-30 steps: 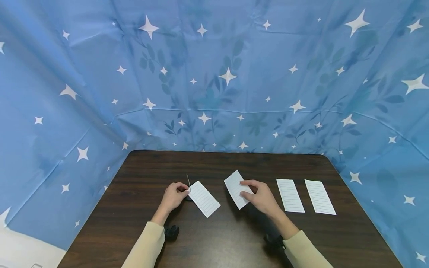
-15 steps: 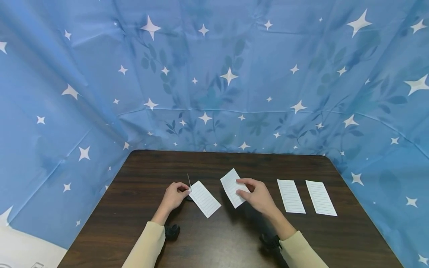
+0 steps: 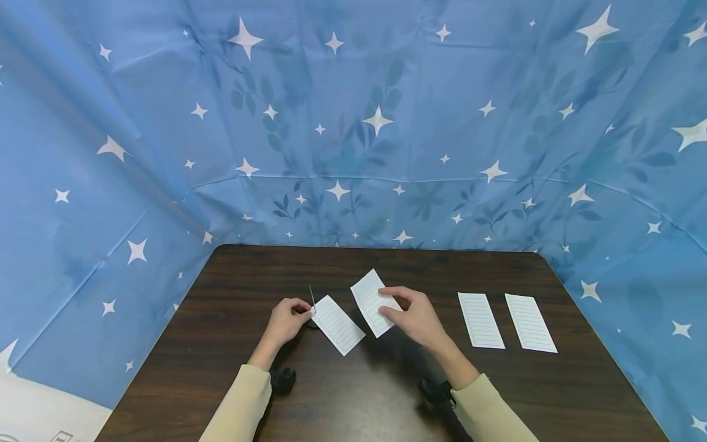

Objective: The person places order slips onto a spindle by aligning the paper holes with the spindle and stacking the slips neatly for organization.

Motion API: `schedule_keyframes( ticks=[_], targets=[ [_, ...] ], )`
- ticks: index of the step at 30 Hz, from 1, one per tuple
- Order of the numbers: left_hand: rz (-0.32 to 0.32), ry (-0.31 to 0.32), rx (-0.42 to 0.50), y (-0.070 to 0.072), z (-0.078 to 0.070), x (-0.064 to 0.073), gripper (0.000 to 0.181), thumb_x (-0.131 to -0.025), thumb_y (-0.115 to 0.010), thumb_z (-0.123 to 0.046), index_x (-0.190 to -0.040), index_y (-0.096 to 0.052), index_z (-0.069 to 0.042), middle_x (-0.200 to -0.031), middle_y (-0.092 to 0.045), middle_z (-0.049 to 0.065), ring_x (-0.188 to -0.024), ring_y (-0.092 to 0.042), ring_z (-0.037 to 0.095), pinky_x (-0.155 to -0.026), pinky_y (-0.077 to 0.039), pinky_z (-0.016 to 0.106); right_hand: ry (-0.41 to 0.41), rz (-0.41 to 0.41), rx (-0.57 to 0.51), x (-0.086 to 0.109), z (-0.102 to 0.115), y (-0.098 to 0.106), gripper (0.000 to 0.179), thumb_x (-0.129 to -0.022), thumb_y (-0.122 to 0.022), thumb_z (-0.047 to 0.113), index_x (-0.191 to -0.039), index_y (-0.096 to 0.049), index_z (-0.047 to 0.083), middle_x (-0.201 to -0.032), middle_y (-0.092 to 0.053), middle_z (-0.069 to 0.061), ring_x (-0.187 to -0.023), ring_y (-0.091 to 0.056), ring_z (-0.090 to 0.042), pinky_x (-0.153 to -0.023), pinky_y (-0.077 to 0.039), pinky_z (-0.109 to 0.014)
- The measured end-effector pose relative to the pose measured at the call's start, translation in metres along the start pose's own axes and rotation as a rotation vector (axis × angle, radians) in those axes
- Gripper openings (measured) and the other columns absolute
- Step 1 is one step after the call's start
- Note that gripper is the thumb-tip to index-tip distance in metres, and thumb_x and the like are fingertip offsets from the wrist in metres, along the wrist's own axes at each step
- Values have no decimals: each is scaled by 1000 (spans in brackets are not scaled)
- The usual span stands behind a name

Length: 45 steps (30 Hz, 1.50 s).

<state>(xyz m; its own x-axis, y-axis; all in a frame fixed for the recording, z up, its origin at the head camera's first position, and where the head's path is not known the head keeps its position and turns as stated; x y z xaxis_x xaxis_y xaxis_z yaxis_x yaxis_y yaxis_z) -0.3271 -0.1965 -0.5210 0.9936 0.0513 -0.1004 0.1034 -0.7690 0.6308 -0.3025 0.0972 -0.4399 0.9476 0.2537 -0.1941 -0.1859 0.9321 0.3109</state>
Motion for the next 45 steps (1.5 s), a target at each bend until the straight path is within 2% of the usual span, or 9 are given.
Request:
schedule_keyframes(
  ticks=[9,18,22,28,35,41,45],
  targets=[
    [-41,13,10,7,-2,2,6,-91,-74,-9,-96,-75,-6,-98,-67,9,-79,-58,20,-73,-47,36,20,12,-45,-2,10,-7,36,-88,-76,0,-124,-70,1,-115,-69,-15,-85,-64,-17,-67,-54,-26],
    [-87,-28,65,23,-22,4,9,-96,-71,-13,-99,-75,-6,-96,-70,6,-88,-62,22,-80,-50,40,32,52,-100,-2,15,-15,38,-88,-76,0,-125,-68,-3,-116,-67,-21,-88,-64,-23,-69,-55,-26],
    [-103,-11,85,27,-26,6,11,-97,-69,-16,-102,-75,-7,-98,-70,6,-88,-61,22,-80,-49,38,39,64,-103,-3,18,-18,38,-88,-76,0,-125,-68,-2,-116,-68,-20,-86,-64,-22,-68,-55,-27],
    [-155,-43,112,41,-40,8,13,-97,-68,-14,-102,-75,-4,-96,-72,9,-86,-64,24,-79,-49,39,42,74,-80,-4,25,-22,37,-88,-77,2,-124,-70,2,-113,-70,-15,-81,-63,-17,-66,-54,-26],
    [-162,-42,136,51,-53,7,16,-100,-65,-17,-105,-75,-6,-100,-73,9,-89,-63,23,-80,-48,38,70,118,-86,-7,34,-30,37,-89,-76,4,-126,-69,3,-111,-69,-14,-79,-63,-19,-65,-53,-27],
    [-165,-86,150,56,-70,5,20,-101,-64,-20,-108,-74,-4,-104,-71,11,-93,-61,26,-84,-48,41,97,144,-100,-8,42,-35,36,-90,-75,4,-126,-69,3,-112,-69,-15,-83,-65,-25,-67,-55,-28],
    [-174,-112,143,58,-78,5,20,-100,-66,-20,-108,-76,-5,-103,-71,9,-92,-60,24,-83,-47,40,105,155,-90,-7,46,-37,36,-90,-75,5,-126,-70,4,-114,-69,-13,-81,-64,-23,-66,-54,-27]
  ],
)
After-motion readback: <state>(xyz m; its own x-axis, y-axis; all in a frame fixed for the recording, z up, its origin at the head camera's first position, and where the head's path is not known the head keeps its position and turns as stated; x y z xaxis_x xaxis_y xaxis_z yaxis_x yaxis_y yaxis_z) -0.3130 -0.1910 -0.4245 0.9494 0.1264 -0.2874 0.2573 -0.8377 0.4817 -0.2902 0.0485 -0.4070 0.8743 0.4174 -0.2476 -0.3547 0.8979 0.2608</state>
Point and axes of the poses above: each hand's wrist, its own x-axis away from the middle knuckle, its own y-axis out of the back of the hand, z = x × y, the point moved 9 cm from there along -x, towards the middle knuckle
